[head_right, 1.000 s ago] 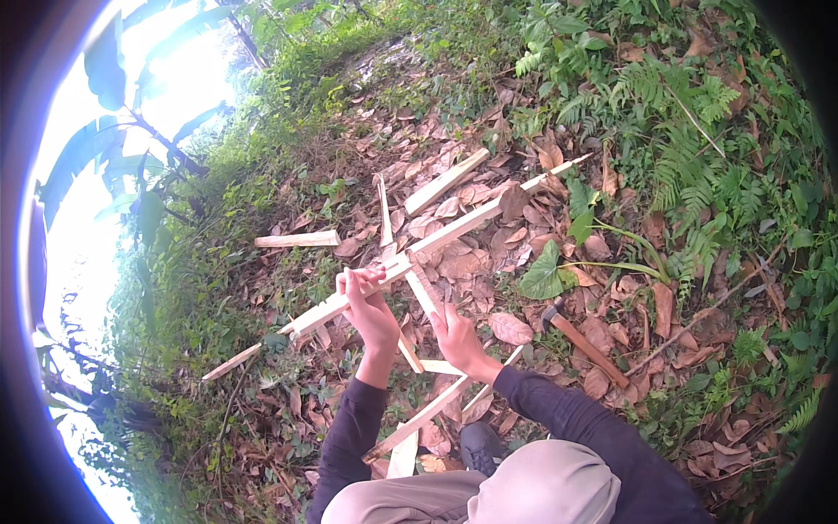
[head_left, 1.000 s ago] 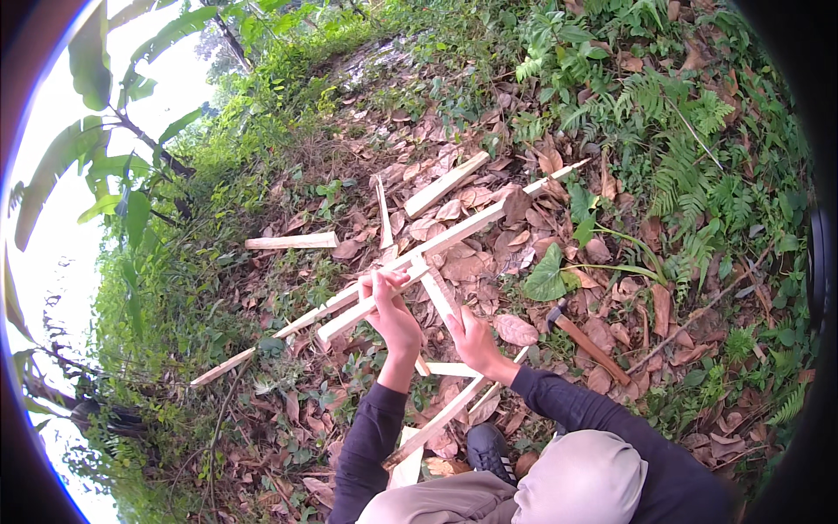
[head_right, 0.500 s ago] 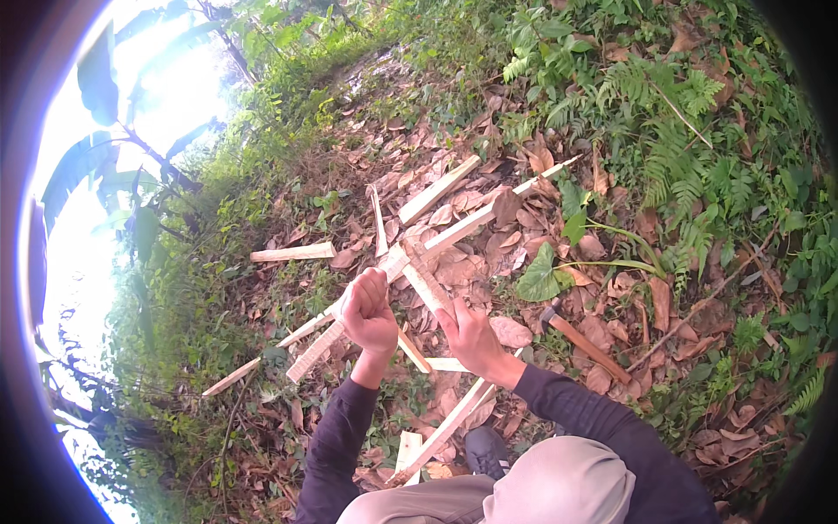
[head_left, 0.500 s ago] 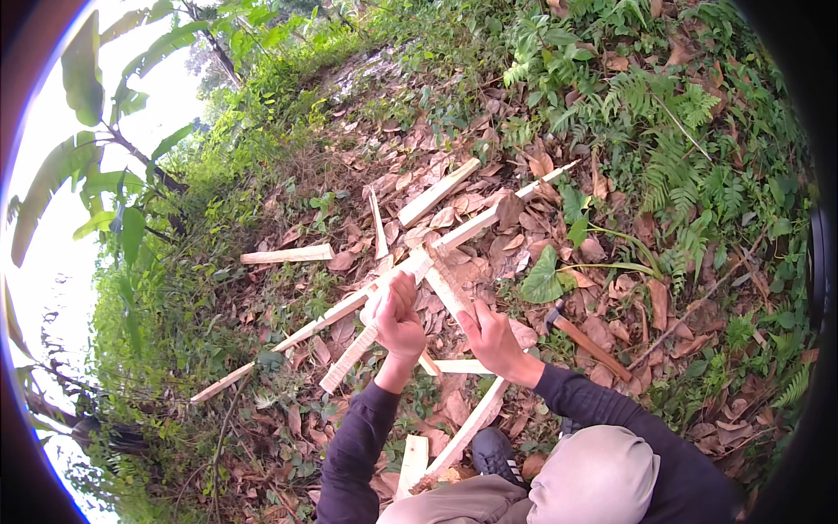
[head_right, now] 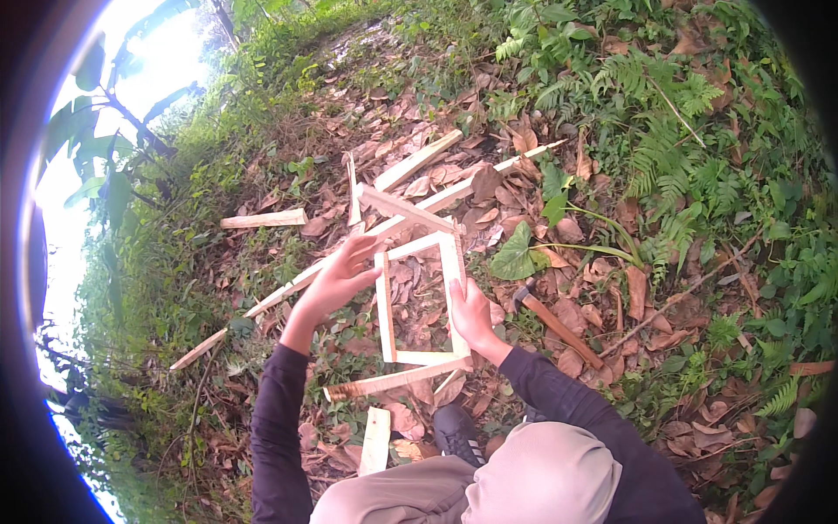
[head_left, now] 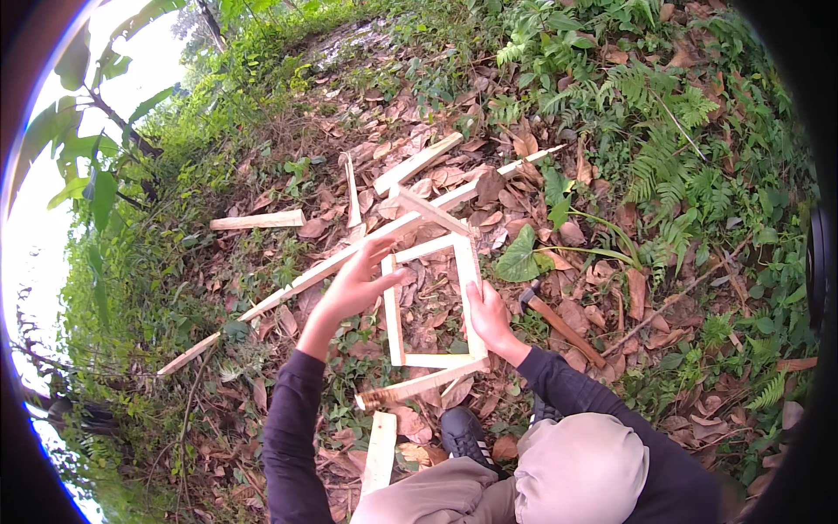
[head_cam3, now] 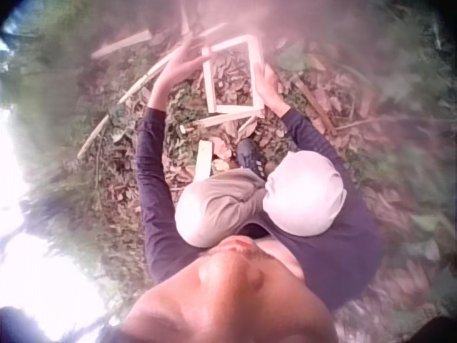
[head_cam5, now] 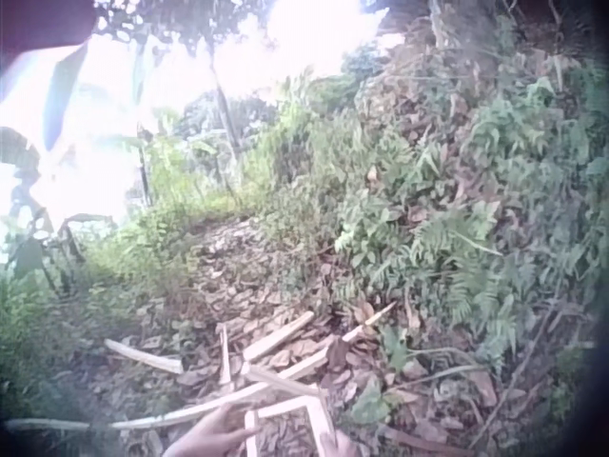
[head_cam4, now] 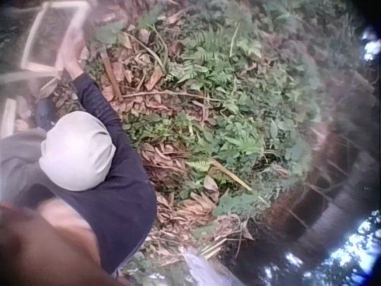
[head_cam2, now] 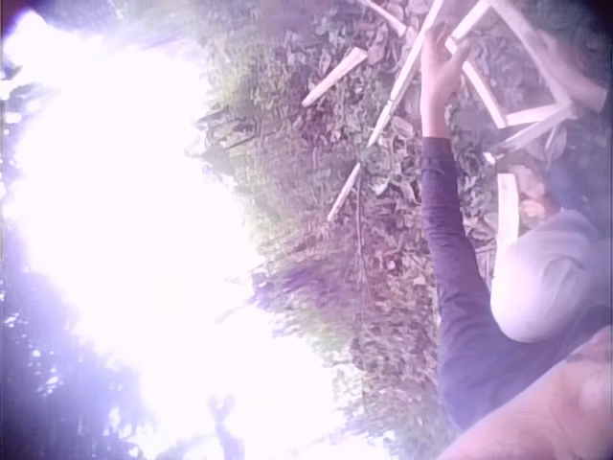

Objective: The person assembles a small square wooden frame using pre-cut planks and a hammer. They position the pieces on the ground, align the corners, and drive nails into the joints to secure the structure.

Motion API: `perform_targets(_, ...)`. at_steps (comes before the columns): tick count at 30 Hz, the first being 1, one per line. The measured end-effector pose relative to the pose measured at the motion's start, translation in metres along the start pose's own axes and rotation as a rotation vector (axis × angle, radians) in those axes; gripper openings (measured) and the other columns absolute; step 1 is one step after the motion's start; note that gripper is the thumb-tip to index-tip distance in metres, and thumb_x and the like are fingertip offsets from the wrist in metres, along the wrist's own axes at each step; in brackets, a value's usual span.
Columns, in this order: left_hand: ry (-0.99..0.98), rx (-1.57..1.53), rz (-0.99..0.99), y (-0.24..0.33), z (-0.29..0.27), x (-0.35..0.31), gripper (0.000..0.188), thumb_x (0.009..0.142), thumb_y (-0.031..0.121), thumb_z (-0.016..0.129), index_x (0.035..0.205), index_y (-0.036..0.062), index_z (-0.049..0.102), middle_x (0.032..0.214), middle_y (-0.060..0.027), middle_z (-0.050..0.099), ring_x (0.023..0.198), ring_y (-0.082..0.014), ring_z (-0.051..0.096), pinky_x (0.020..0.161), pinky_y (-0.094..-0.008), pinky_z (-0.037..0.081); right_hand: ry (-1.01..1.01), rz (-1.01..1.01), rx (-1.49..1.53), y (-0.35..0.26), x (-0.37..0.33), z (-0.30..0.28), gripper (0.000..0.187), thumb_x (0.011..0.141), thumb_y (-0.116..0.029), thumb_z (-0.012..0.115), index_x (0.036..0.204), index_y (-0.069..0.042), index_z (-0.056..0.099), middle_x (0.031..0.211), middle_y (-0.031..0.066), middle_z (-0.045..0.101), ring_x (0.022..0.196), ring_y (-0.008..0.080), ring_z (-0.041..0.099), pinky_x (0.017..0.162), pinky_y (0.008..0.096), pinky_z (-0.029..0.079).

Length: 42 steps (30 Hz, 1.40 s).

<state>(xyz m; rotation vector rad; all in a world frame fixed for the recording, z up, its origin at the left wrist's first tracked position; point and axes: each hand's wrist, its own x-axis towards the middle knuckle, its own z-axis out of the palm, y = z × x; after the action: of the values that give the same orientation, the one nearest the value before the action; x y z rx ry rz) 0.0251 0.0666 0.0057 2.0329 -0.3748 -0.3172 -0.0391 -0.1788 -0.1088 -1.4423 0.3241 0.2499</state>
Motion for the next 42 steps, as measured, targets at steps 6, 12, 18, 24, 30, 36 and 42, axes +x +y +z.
perform_targets(6, 0.168, -0.432, 0.102, 0.003, 0.075, -0.097, 0.099, 0.091, 0.082, 0.024, 0.145, 0.0003, 0.040, 0.141, -0.0210, 0.054, 0.133, -0.0331, 0.051, 0.113, -0.0476, 0.036, 0.090, 0.075, 0.536, 0.047, -0.007, 0.010, 0.026, 0.107, -0.032, 0.044, 0.113, -0.007, 0.040, 0.075, 0.0100, 0.056, 0.048, 0.0240, 0.060, 0.044, 0.0392, 0.055)
perform_targets(12, 0.628, -1.136, 0.304, -0.076, 0.195, -0.096, 0.093, 0.089, 0.086, 0.015, 0.076, 0.0029, 0.055, 0.064, -0.0092, 0.059, 0.061, -0.0218, 0.058, 0.076, -0.0360, 0.048, -0.088, 0.080, 0.385, 0.116, 0.021, 0.000, 0.034, 0.107, -0.029, 0.048, 0.128, -0.002, 0.049, 0.112, 0.0135, 0.067, 0.099, 0.0247, 0.069, 0.085, 0.0383, 0.058)
perform_targets(18, 0.579, -0.989, 0.153, -0.153, 0.179, -0.086, 0.047, 0.098, 0.041, 0.042, 0.061, 0.0120, 0.038, 0.049, 0.0004, 0.036, 0.042, -0.0115, 0.032, 0.045, -0.0266, 0.025, -0.040, 0.445, 0.330, 0.117, 0.012, -0.081, 0.054, 0.089, -0.024, 0.077, 0.124, 0.004, 0.048, 0.098, 0.0157, 0.065, 0.074, 0.0245, 0.072, 0.065, 0.0339, 0.062)
perform_targets(24, 0.579, -1.097, 0.132, -0.157, 0.164, -0.091, 0.046, 0.102, 0.037, 0.038, 0.064, 0.0115, 0.040, 0.051, 0.0003, 0.038, 0.044, -0.0110, 0.035, 0.044, -0.0257, 0.027, -0.121, -0.513, -0.658, 0.059, 0.003, -0.099, 0.058, 0.081, -0.023, 0.084, 0.130, -0.005, 0.058, 0.092, 0.0089, 0.059, 0.080, 0.0188, 0.067, 0.072, 0.0329, 0.054)
perform_targets(30, 1.703, -0.580, -0.320, -0.154, 0.189, -0.100, 0.042, 0.108, 0.035, 0.030, 0.076, 0.0112, 0.041, 0.070, -0.0005, 0.043, 0.060, -0.0104, 0.039, 0.060, -0.0253, 0.034, 0.014, -0.635, -0.584, 0.080, 0.022, -0.097, 0.020, 0.083, -0.007, 0.076, 0.101, -0.001, 0.072, 0.097, 0.0103, 0.067, 0.084, 0.0221, 0.069, 0.075, 0.0321, 0.055)
perform_targets(36, 0.754, -0.248, -0.116, -0.077, 0.279, -0.116, 0.020, 0.095, 0.009, 0.058, 0.078, 0.0031, 0.050, 0.072, -0.0038, 0.044, 0.066, -0.0170, 0.044, 0.061, -0.0302, 0.035, 0.112, -0.614, -0.526, 0.082, 0.012, -0.103, 0.017, 0.083, -0.002, 0.076, 0.098, 0.004, 0.073, 0.104, 0.0156, 0.073, 0.092, 0.0236, 0.072, 0.081, 0.0310, 0.056)
perform_targets(42, 0.612, 0.321, -0.019, -0.100, 0.255, -0.009, 0.016, 0.089, 0.015, 0.066, 0.102, 0.0074, 0.063, 0.099, -0.0100, 0.058, 0.094, -0.0300, 0.055, 0.081, -0.0423, 0.042, 0.009, -0.827, -0.821, 0.081, 0.010, -0.109, 0.028, 0.081, 0.000, 0.075, 0.109, 0.003, 0.069, 0.106, 0.0199, 0.071, 0.096, 0.0333, 0.070, 0.085, 0.0380, 0.057)
